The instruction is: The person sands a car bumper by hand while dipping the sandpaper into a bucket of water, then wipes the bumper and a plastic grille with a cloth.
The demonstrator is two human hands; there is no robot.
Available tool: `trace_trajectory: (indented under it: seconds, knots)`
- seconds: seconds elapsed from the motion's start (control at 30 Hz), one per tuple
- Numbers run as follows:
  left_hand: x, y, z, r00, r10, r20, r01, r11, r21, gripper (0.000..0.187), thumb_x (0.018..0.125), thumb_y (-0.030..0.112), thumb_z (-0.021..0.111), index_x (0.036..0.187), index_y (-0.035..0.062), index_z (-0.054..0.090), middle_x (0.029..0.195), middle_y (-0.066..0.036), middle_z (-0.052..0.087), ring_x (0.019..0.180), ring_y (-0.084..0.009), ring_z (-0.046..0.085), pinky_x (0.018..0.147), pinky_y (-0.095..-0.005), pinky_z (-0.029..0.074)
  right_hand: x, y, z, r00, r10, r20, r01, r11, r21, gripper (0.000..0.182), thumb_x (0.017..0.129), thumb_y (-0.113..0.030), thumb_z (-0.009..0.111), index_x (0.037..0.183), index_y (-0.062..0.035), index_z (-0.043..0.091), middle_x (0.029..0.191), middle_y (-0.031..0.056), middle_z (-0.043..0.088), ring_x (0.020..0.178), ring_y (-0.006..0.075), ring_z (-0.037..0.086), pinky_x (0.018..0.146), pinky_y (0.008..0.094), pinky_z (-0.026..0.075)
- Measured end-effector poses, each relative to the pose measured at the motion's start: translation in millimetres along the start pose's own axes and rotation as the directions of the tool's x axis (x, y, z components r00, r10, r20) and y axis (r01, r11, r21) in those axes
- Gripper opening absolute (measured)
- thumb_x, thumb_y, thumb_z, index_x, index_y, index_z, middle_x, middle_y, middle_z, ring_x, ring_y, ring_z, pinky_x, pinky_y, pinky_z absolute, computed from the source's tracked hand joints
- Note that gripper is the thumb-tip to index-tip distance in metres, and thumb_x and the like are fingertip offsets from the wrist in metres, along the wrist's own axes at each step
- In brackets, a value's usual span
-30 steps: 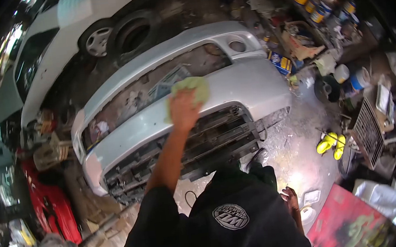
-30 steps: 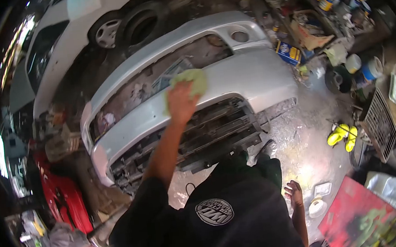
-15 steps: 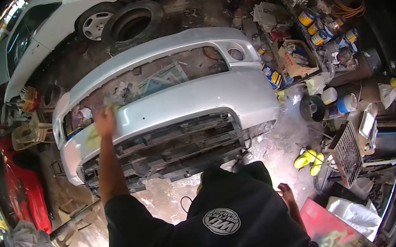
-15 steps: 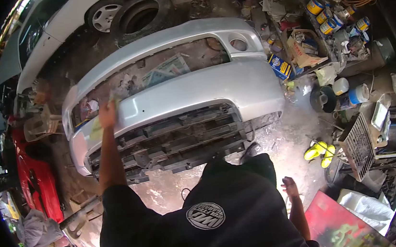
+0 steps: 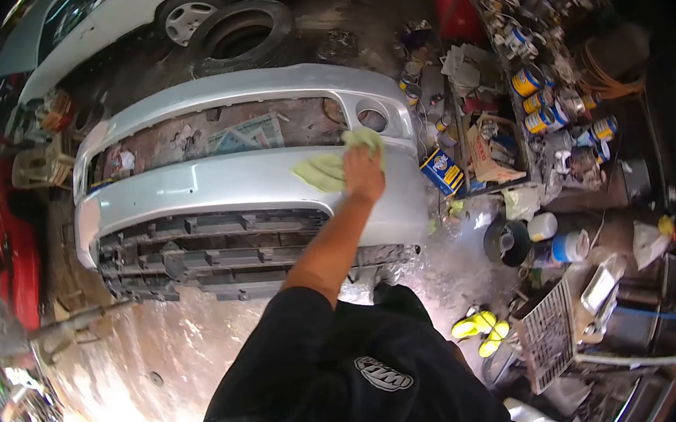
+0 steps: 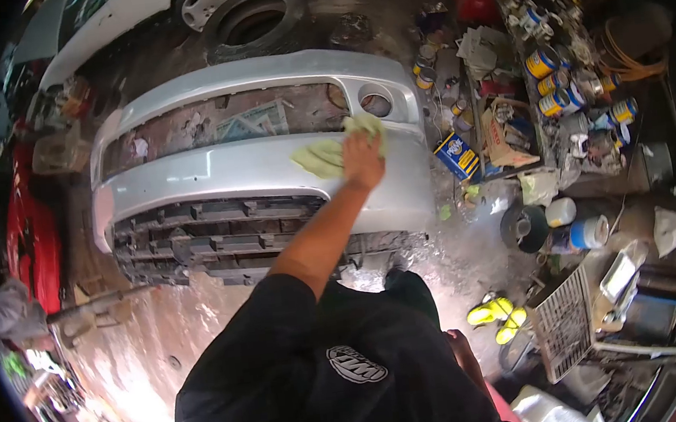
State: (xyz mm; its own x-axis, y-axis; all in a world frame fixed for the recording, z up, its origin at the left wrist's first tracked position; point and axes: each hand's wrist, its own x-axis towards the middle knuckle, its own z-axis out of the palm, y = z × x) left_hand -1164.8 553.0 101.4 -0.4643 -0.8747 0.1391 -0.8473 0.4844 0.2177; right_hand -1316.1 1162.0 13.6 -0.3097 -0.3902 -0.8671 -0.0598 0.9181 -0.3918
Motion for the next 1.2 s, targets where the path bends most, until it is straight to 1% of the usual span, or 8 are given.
trace_trajectory:
  seconds: [0.2, 0.37, 0.57, 0.9, 1.0, 1.1, 1.17, 1.2]
  knots:
    - [-84, 70, 10, 0.980, 0.195, 0.048, -0.183, 0.965, -0.186, 0.055, 0.086, 0.018, 0.064, 0.140, 0.0184, 0.055, 0.149, -0.014, 0.042, 0.145, -0.0353, 0.029, 0.121, -0.0506, 0.018, 25, -31, -137, 1.000, 0.014, 0.015, -0.011, 0.988, -0.152, 0.046, 0.097, -0.036, 0.062, 0.129, -0.0038, 0.057, 0.109, 0.0110, 0.069, 0.084, 0.0229, 0.070, 0.063, 0.0359, 0.053]
    - [-91, -4, -49, 0.998, -0.031, -0.062, 0.022, 0.990, -0.141, 0.054, 0.083, 0.020, 0.069, 0.135, 0.0166, 0.058, 0.137, -0.016, 0.053, 0.134, -0.0383, 0.043, 0.115, -0.0523, 0.029, 79, -58, -214, 0.991, 0.113, 0.074, -0.099, 0.980, -0.170, 0.039, 0.097, -0.034, 0.061, 0.124, -0.0062, 0.059, 0.098, 0.0095, 0.067, 0.077, 0.0205, 0.069, 0.054, 0.0324, 0.050]
    - [-60, -90, -77, 0.909, -0.259, -0.328, 0.264, 0.964, -0.031, 0.051, 0.084, 0.025, 0.066, 0.134, 0.0151, 0.058, 0.143, -0.018, 0.050, 0.135, -0.0424, 0.040, 0.115, -0.0556, 0.029, 89, -148, -196, 0.988, -0.136, 0.066, 0.146, 0.974, -0.171, 0.044, 0.096, -0.035, 0.061, 0.131, -0.0080, 0.055, 0.109, 0.0084, 0.065, 0.089, 0.0226, 0.069, 0.069, 0.0361, 0.052]
    - [-182, 77, -23, 0.984, -0.100, -0.148, 0.052, 0.953, -0.299, 0.047, 0.090, 0.016, 0.059, 0.136, 0.0111, 0.055, 0.144, -0.017, 0.048, 0.139, -0.0401, 0.037, 0.117, -0.0537, 0.028, 95, -219, -167, 0.894, -0.356, 0.272, 0.440, 0.809, -0.389, 0.047, 0.096, -0.037, 0.061, 0.129, -0.0038, 0.057, 0.117, 0.0172, 0.066, 0.110, 0.0261, 0.066, 0.090, 0.0405, 0.052]
    - [-197, 111, 9, 0.931, -0.359, 0.062, 0.234, 0.460, -0.857, 0.046, 0.094, 0.014, 0.059, 0.140, 0.0102, 0.052, 0.147, -0.019, 0.044, 0.142, -0.0372, 0.035, 0.119, -0.0454, 0.027, 60, -276, -142, 0.893, -0.304, 0.332, 0.342, 0.938, -0.062, 0.049, 0.098, -0.037, 0.057, 0.136, -0.0066, 0.051, 0.125, 0.0136, 0.063, 0.110, 0.0285, 0.066, 0.094, 0.0448, 0.051]
    - [-203, 132, -30, 0.920, -0.351, 0.176, 0.178, -0.025, -0.984, 0.044, 0.099, 0.016, 0.054, 0.142, 0.0072, 0.050, 0.149, -0.019, 0.044, 0.142, -0.0337, 0.036, 0.119, -0.0398, 0.027, 57, -315, -112, 0.845, -0.182, 0.503, 0.074, 0.971, 0.227, 0.052, 0.101, -0.041, 0.052, 0.141, -0.0082, 0.045, 0.131, 0.0117, 0.060, 0.111, 0.0288, 0.065, 0.097, 0.0473, 0.049]
    - [-210, 145, -63, 0.967, -0.246, 0.062, 0.086, 0.088, -0.992, 0.044, 0.101, 0.019, 0.052, 0.143, 0.0072, 0.049, 0.149, -0.018, 0.045, 0.142, -0.0310, 0.038, 0.118, -0.0396, 0.028, 65, -333, -92, 0.658, -0.065, 0.750, -0.180, 0.954, 0.241, 0.052, 0.103, -0.043, 0.049, 0.141, -0.0081, 0.044, 0.134, 0.0120, 0.058, 0.112, 0.0282, 0.064, 0.100, 0.0479, 0.049]
    - [-213, 149, -79, 0.982, -0.190, 0.007, 0.034, 0.141, -0.989, 0.044, 0.102, 0.021, 0.051, 0.144, 0.0071, 0.049, 0.149, -0.018, 0.046, 0.142, -0.0297, 0.039, 0.117, -0.0394, 0.028, 65, -338, -86, 0.606, -0.256, 0.753, 0.003, 0.948, 0.319, 0.048, 0.104, -0.040, 0.047, 0.142, -0.0104, 0.043, 0.136, 0.0109, 0.054, 0.117, 0.0268, 0.058, 0.104, 0.0469, 0.046]
